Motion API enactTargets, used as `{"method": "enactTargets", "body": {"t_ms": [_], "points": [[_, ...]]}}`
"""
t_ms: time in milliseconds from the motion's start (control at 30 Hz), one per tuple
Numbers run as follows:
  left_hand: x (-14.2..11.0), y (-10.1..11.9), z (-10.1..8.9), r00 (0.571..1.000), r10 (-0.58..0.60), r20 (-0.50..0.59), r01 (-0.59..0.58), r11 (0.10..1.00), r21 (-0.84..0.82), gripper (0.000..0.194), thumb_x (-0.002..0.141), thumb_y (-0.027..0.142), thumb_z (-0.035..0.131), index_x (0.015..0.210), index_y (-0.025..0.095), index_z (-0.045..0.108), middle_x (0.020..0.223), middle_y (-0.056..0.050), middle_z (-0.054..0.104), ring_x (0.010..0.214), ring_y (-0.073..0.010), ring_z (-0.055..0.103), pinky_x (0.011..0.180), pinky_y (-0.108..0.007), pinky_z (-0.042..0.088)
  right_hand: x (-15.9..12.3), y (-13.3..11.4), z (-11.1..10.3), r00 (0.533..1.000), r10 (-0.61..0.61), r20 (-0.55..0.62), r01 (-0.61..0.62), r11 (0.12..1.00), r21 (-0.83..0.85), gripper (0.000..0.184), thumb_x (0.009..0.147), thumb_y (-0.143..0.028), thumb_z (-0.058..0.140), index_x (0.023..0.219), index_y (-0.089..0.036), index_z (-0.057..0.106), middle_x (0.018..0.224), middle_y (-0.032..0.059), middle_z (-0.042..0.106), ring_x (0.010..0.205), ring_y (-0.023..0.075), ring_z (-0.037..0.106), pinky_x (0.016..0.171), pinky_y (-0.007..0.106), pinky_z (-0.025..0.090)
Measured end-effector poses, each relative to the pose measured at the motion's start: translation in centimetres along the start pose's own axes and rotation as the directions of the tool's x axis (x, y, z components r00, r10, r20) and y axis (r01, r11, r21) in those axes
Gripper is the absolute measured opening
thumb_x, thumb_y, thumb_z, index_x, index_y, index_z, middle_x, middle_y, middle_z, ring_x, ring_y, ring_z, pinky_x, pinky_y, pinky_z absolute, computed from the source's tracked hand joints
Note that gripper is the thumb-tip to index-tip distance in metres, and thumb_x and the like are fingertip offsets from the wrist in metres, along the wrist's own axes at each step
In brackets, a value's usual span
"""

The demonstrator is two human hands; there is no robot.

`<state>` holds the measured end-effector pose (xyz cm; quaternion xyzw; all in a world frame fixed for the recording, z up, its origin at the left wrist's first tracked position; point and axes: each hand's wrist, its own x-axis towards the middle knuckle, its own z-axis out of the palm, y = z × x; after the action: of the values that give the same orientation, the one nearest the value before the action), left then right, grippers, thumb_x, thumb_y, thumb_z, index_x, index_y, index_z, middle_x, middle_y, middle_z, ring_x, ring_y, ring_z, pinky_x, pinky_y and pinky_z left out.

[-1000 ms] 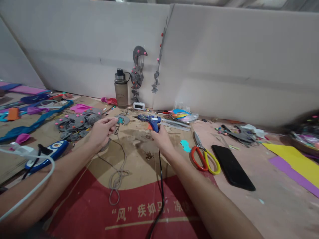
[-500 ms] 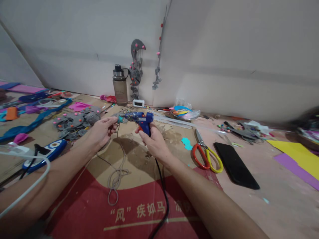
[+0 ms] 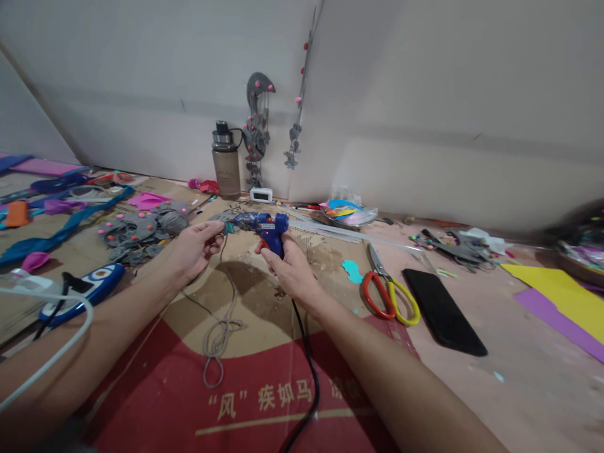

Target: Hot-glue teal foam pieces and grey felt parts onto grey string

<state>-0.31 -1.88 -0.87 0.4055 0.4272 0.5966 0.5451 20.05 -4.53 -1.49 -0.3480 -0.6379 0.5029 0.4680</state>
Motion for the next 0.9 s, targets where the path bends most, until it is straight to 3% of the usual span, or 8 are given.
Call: {"method": "enactTargets", "body": {"t_ms": [267,900], "points": [[-0.09,0.12,0.10,1.000,-0.004,-0.016,0.004,1.000,-0.014,0.024,0.062,0.030,0.075,0.065,0.014,0.057,0.050,0.003,0.050,0.042,-0.0040,0.040,0.038,-0.016,0.023,-0.10,0.07,-0.13,1.000,0.016,-0.015,-0.017,0.996,-0.087,0.022,0.083,-0.034,0.051,0.101,-0.021,0.049,0.088,0.0011,0.058,0.057,0.0087,0.043,0.052,0.023,0.037],[-0.20,0.26,0.17,1.000,0.010,-0.013,-0.011,1.000,-0.010,0.024,0.061,0.030,0.076,0.066,0.013,0.059,0.050,0.002,0.050,0.044,-0.0042,0.040,0.037,-0.015,0.022,-0.15,0.27,-0.05,1.000,0.016,-0.019,-0.017,0.999,-0.047,0.020,0.082,-0.033,0.052,0.099,-0.022,0.048,0.087,0.0007,0.057,0.057,0.0089,0.043,0.051,0.025,0.036]]}}
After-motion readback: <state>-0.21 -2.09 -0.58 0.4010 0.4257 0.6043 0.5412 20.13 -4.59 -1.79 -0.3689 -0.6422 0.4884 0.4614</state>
